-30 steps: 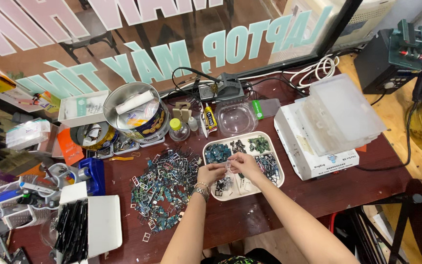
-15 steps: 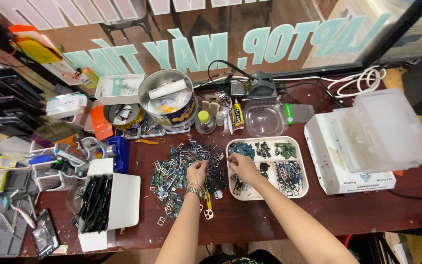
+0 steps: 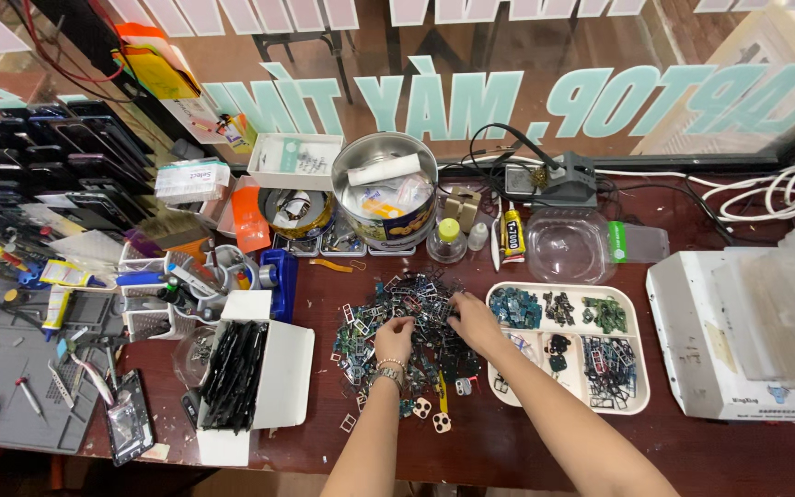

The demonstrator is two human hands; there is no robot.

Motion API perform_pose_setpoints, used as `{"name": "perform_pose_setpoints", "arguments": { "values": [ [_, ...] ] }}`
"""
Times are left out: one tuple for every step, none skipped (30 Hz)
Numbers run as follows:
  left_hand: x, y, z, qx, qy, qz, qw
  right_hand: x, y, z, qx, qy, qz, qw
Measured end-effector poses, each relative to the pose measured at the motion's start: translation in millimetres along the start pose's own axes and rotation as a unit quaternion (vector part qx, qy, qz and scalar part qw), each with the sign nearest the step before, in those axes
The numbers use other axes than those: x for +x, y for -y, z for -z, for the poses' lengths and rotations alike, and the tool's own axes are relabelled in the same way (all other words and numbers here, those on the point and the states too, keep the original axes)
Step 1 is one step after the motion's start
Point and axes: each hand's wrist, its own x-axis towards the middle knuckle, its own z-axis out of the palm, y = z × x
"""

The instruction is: The person sorts small electronic components from a pile on a workbench into a compartmentalized tray. They pick up individual pieces, separate them by type, and place them into designated sections of the tray. The process is repetitive and focused on organizing the components.

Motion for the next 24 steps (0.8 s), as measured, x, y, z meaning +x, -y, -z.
{"name": "perform_pose_setpoints", "arguments": {
  "values": [
    [1,0,0,-0.004,0.006,0.011,1.0,3,4,-2,-0.006,-0.001,-0.014,1.0],
    [2,-1,0,-0.008,0.013,0.022,1.0,5,8,-4,-0.025,0.002,-0.027,0.999],
    [4,-2,0,-0.004,0.017,0.022,1.0,7,12,-6,-0.044,0.004,-0.04,0.998],
    [5,-3,0,0.001,0.02,0.023,1.0,8,15,-9,-0.063,0.007,-0.053,0.997],
    [7,-3,1,0.005,0.024,0.024,0.999,10,17,-11,-0.064,0.003,-0.056,0.996],
    [10,-4,2,0.008,0.021,0.005,1.0,9,16,-13,-0.066,0.0,-0.06,0.996],
    [13,-6,4,0.01,0.017,-0.014,1.0,9,14,-16,-0.069,-0.003,-0.065,0.996],
    [15,-9,5,0.012,0.015,-0.034,0.999,10,10,-19,-0.054,-0.01,-0.066,0.996],
    [16,-13,7,0.034,0.005,-0.039,0.999,12,6,-22,-0.038,-0.017,-0.068,0.997],
    [18,-18,10,0.056,-0.004,-0.045,0.997,13,0,-26,-0.023,-0.024,-0.071,0.997],
    [18,-23,13,0.079,-0.013,-0.051,0.996,16,-6,-31,0.004,-0.031,-0.077,0.996],
    [19,-31,15,0.107,-0.022,-0.054,0.992,21,-13,-34,0.031,-0.04,-0.083,0.995],
    [19,-38,18,0.136,-0.031,-0.058,0.989,25,-20,-38,0.057,-0.048,-0.089,0.993],
    [19,-47,18,0.163,-0.04,-0.062,0.984,27,-27,-40,0.097,-0.034,-0.12,0.987],
    [18,-55,18,0.189,-0.047,-0.055,0.979,29,-33,-43,0.137,-0.021,-0.15,0.979],
    [17,-62,18,0.214,-0.054,-0.049,0.974,31,-39,-45,0.177,-0.008,-0.18,0.968],
    [17,-69,17,0.239,-0.062,-0.044,0.968,32,-44,-46,0.193,-0.007,-0.18,0.965],
    [17,-74,17,0.25,-0.06,-0.059,0.965,33,-48,-46,0.209,-0.006,-0.18,0.961],
    [18,-77,17,0.26,-0.058,-0.075,0.961,33,-51,-46,0.225,-0.005,-0.18,0.957],
    [20,-79,16,0.271,-0.057,-0.091,0.957,35,-52,-46,0.236,-0.002,-0.18,0.955],
    [22,-80,15,0.273,-0.055,-0.097,0.956,37,-52,-44,0.247,0.0,-0.178,0.952],
    [23,-77,13,0.276,-0.051,-0.102,0.954,38,-52,-43,0.258,0.004,-0.179,0.949],
    [24,-74,11,0.279,-0.047,-0.107,0.953,39,-51,-41,0.249,0.014,-0.179,0.952],
    [27,-69,10,0.258,-0.039,-0.108,0.959,40,-49,-40,0.241,0.025,-0.178,0.954]
  ]
}}
